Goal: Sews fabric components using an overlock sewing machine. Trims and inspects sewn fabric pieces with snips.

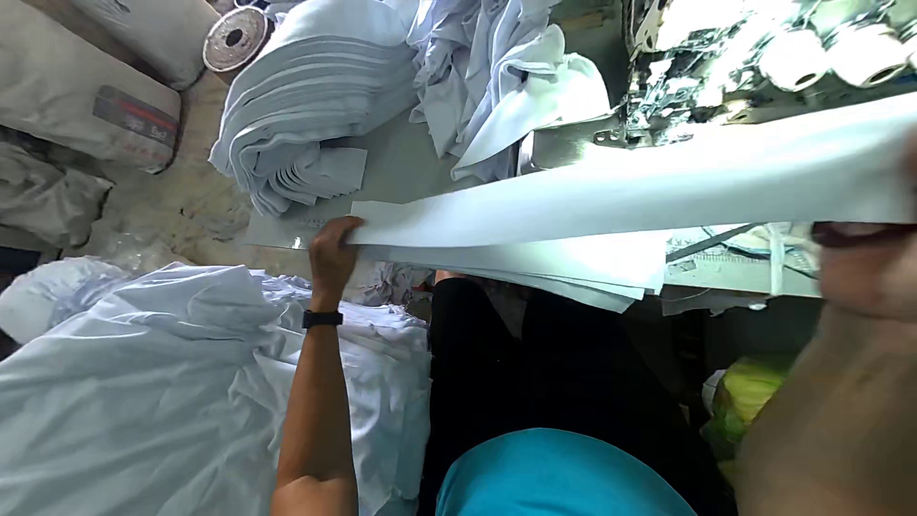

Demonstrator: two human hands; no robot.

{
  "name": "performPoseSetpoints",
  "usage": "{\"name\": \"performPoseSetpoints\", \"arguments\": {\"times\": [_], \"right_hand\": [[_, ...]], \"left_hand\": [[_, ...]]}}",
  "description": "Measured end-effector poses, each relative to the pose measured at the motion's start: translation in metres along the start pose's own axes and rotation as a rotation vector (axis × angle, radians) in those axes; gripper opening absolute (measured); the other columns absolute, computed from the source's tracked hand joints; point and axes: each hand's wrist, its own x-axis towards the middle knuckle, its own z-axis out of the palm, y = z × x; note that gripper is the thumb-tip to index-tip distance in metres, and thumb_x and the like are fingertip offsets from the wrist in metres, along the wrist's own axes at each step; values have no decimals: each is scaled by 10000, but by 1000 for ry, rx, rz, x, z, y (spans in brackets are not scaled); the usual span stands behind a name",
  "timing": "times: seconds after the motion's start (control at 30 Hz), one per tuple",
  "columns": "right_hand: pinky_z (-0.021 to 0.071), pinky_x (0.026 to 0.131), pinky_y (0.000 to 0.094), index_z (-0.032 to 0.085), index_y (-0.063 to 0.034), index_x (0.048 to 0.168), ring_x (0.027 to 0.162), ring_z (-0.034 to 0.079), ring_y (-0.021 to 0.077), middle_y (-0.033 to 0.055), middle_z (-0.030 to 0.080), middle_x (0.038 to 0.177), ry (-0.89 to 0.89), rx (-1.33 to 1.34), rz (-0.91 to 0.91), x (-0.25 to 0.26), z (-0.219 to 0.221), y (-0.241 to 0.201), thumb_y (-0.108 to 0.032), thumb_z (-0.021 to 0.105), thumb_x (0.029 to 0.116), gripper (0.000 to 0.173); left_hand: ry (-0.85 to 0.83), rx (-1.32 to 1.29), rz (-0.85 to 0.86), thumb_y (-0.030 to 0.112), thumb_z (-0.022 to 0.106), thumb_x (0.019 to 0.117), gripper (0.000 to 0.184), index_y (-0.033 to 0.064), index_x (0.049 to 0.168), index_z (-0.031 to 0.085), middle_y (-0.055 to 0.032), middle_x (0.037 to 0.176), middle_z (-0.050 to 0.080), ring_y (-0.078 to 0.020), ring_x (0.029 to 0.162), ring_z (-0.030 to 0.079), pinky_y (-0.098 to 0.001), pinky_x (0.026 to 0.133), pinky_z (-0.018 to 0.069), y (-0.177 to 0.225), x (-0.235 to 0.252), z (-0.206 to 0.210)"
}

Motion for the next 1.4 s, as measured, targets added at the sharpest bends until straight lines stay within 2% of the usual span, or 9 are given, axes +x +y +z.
{"name": "performPoseSetpoints", "arguments": {"times": [0.17,0.27,0.33,0.4,0.6,0.77,0.93,1.17,1.4], "right_hand": [[522,526,151,664,-194,962,621,594,-55,-168,683,881,-177,-257,-5,-37,19,51,-30,705,884,187],[536,733,187,700,46,980,819,637,37,91,694,998,-351,-494,-72,-47,20,81,48,566,902,155],[549,790,225,721,68,1019,898,665,100,166,704,1065,-476,-526,-81,-44,24,79,85,543,887,223],[532,717,141,738,30,1006,843,639,11,89,703,1058,-534,-396,-85,-41,30,68,44,564,866,224],[450,599,78,734,-8,864,718,549,-61,4,683,924,-564,-149,-193,-38,45,51,-214,789,874,213],[452,598,85,712,7,835,721,556,-45,39,694,953,-507,-156,-226,-41,44,51,-129,793,855,159],[538,695,117,719,1,806,809,643,-19,44,725,984,-417,-165,-219,-47,33,56,-68,726,891,110],[495,536,131,731,-63,782,602,595,-21,-19,722,810,-306,1,58,-49,41,55,-34,726,861,84],[507,556,160,632,-44,906,610,588,10,-3,643,757,-151,-266,-67,-40,67,70,-27,709,868,88]], "left_hand": [[674,-1074,-285,144,236,1121,241,96,1227,448,2,1016,637,-82,937,657,-292,880,567,9,43,-27],[524,-1364,-3,249,142,1136,414,148,1069,538,27,903,710,-88,881,707,-259,849,587,37,62,-24],[210,-1228,57,232,182,1127,419,185,1053,591,71,916,720,-70,905,701,-249,864,577,78,66,-1],[-123,-928,152,190,474,1072,201,221,1054,672,122,977,707,-8,925,670,-201,849,558,123,52,30],[-646,-689,426,59,687,925,82,-16,896,675,-131,1268,667,-148,1218,629,-322,1044,517,205,49,100],[-591,-693,288,-23,741,867,66,15,915,716,-25,911,728,-46,809,688,-193,739,583,218,50,102],[-460,-745,246,-33,689,914,72,22,950,716,24,914,733,-2,781,682,-168,714,583,218,56,98],[-332,-902,133,-41,711,892,147,102,916,688,58,876,733,-18,766,693,-192,706,591,214,52,115],[-284,-525,571,-42,757,843,185,11,980,645,-20,866,690,-7,723,632,-135,652,525,221,93,124]]}}
